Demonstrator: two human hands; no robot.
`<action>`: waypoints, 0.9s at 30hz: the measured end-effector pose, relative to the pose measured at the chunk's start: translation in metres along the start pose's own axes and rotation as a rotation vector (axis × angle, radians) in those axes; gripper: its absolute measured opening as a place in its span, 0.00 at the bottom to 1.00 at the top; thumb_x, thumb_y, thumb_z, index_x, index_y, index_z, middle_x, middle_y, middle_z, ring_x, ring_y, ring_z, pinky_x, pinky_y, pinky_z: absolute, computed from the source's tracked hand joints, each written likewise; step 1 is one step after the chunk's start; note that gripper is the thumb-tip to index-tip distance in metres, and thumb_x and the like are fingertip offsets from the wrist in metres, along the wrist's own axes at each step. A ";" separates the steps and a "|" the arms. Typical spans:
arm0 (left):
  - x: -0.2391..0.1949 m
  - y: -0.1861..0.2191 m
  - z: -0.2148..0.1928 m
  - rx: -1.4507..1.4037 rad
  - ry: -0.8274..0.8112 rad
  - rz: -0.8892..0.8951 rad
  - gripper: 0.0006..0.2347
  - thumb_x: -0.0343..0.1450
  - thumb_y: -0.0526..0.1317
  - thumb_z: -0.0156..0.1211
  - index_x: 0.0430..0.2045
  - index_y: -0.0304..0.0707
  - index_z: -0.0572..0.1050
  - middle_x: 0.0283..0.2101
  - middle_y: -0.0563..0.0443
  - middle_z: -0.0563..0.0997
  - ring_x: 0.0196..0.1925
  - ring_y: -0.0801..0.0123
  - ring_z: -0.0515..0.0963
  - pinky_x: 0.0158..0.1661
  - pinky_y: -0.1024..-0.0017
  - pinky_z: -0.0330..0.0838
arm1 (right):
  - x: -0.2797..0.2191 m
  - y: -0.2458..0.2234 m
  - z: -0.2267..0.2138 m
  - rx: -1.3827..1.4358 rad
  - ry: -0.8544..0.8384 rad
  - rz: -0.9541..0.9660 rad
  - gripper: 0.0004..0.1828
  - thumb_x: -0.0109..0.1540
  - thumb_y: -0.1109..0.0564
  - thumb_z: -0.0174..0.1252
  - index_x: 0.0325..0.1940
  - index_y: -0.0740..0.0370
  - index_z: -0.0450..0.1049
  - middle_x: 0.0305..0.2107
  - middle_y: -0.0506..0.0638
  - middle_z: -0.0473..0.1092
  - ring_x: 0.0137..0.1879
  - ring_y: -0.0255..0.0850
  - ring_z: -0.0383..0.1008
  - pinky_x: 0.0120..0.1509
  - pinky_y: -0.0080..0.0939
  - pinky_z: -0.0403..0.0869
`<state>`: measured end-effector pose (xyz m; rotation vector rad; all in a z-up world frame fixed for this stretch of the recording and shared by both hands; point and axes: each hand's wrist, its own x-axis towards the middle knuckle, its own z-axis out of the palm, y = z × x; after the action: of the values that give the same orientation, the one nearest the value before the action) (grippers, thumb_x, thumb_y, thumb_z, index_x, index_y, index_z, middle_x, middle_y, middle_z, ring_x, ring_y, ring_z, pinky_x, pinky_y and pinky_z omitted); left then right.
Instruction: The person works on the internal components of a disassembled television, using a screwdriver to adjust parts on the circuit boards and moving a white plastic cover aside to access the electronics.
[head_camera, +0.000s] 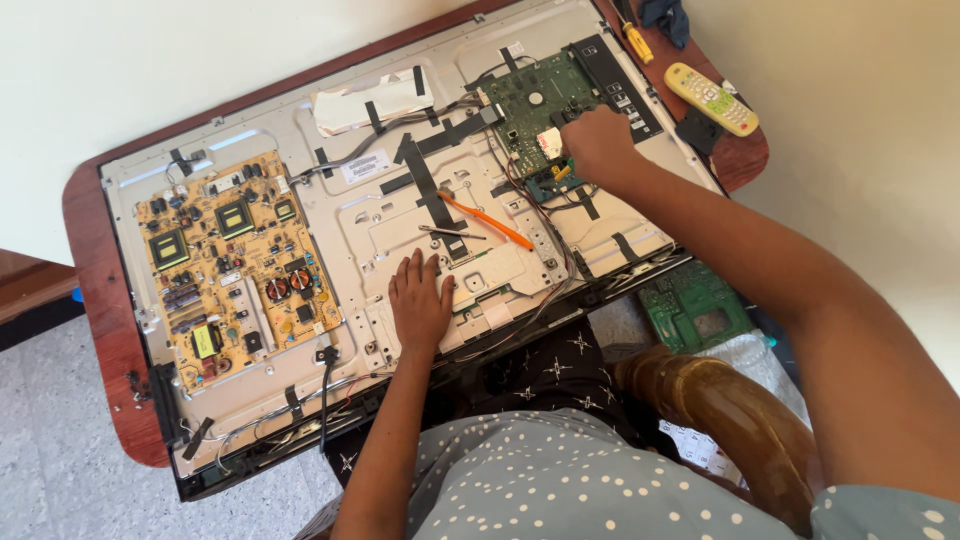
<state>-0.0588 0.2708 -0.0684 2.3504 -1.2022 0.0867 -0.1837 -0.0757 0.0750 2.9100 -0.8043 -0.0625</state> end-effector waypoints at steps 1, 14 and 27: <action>0.000 0.000 0.000 0.000 -0.003 -0.001 0.20 0.76 0.50 0.51 0.59 0.40 0.72 0.68 0.41 0.68 0.71 0.48 0.62 0.68 0.48 0.52 | -0.003 0.001 -0.001 -0.028 -0.039 0.018 0.08 0.54 0.58 0.68 0.37 0.54 0.86 0.36 0.56 0.79 0.47 0.54 0.80 0.48 0.52 0.78; 0.000 0.000 0.001 0.011 0.009 0.003 0.20 0.75 0.50 0.51 0.59 0.39 0.72 0.68 0.41 0.68 0.71 0.48 0.62 0.67 0.48 0.53 | 0.009 0.006 0.001 -0.088 -0.259 0.087 0.12 0.60 0.56 0.59 0.42 0.59 0.85 0.37 0.60 0.80 0.46 0.55 0.82 0.48 0.52 0.79; -0.001 -0.002 0.004 0.013 0.002 -0.001 0.20 0.76 0.50 0.50 0.59 0.40 0.72 0.68 0.41 0.68 0.71 0.48 0.62 0.67 0.48 0.53 | 0.015 0.013 -0.007 -0.152 0.096 -0.415 0.14 0.48 0.61 0.69 0.32 0.41 0.86 0.30 0.45 0.78 0.45 0.48 0.79 0.41 0.47 0.77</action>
<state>-0.0585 0.2710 -0.0727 2.3621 -1.2028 0.0967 -0.1766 -0.0941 0.0833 2.8551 -0.1636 -0.0206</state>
